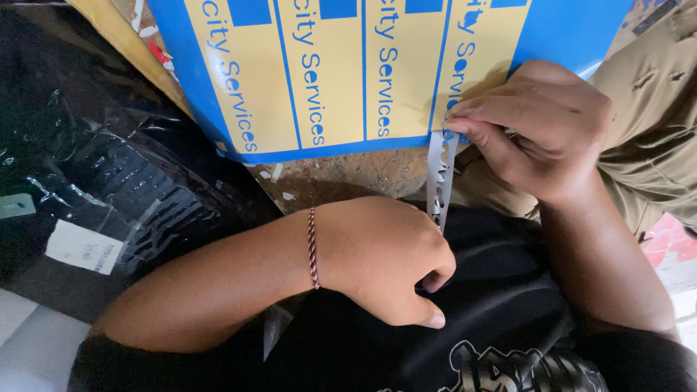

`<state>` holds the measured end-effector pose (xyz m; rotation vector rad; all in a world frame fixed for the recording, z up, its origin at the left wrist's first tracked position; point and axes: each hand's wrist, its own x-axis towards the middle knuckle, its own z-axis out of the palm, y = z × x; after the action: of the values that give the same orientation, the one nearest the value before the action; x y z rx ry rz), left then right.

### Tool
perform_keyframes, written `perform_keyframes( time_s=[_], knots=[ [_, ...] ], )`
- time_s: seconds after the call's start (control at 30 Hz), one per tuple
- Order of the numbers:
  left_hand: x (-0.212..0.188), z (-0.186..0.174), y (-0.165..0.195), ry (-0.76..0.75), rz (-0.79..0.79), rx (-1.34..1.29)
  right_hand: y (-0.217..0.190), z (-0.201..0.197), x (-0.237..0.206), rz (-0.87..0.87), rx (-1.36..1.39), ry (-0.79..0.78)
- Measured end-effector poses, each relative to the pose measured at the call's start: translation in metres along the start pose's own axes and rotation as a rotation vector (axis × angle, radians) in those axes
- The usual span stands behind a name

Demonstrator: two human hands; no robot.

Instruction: The person uses a small metal tool to carefully lift and peel off blue vinyl letters and graphics from a blue and yellow sign. They work methodically to remove the material in strips and small pieces.

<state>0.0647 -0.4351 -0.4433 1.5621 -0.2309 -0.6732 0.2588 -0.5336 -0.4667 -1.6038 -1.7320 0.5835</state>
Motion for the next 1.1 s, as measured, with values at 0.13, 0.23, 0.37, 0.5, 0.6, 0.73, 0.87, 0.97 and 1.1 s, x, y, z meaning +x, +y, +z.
perform_keyframes(
  time_s=[0.13, 0.23, 0.37, 0.5, 0.6, 0.73, 0.87, 0.97, 1.1],
  knots=[
    [0.001, 0.001, 0.0, -0.009, -0.015, 0.009, 0.001, 0.001, -0.003, -0.003, -0.006, 0.006],
    [0.001, 0.001, 0.0, -0.025, -0.034, 0.018, 0.003, 0.002, -0.004, -0.004, 0.007, 0.013],
    [0.001, 0.001, 0.0, -0.014, -0.022, 0.015, 0.005, 0.001, -0.007, 0.01, 0.008, 0.013],
    [0.001, 0.002, 0.001, -0.037, -0.003, -0.002, 0.007, 0.001, -0.012, 0.046, 0.087, 0.037],
    [0.001, 0.002, 0.002, -0.028, -0.003, -0.001, 0.01, 0.0, -0.015, 0.087, 0.145, 0.061],
    [0.0, 0.0, 0.003, -0.04, 0.002, -0.012, 0.011, 0.0, -0.018, 0.092, 0.155, 0.064],
    [-0.001, -0.004, 0.006, 0.045, 0.159, -0.122, 0.011, -0.001, -0.02, 0.138, 0.163, 0.052],
    [-0.007, -0.011, 0.008, 0.125, 0.387, -0.345, 0.011, -0.002, -0.024, 0.242, 0.249, 0.081],
    [-0.022, -0.023, 0.003, 0.214, 0.598, -0.627, 0.013, -0.002, -0.034, 0.418, 0.409, 0.163]
  ],
)
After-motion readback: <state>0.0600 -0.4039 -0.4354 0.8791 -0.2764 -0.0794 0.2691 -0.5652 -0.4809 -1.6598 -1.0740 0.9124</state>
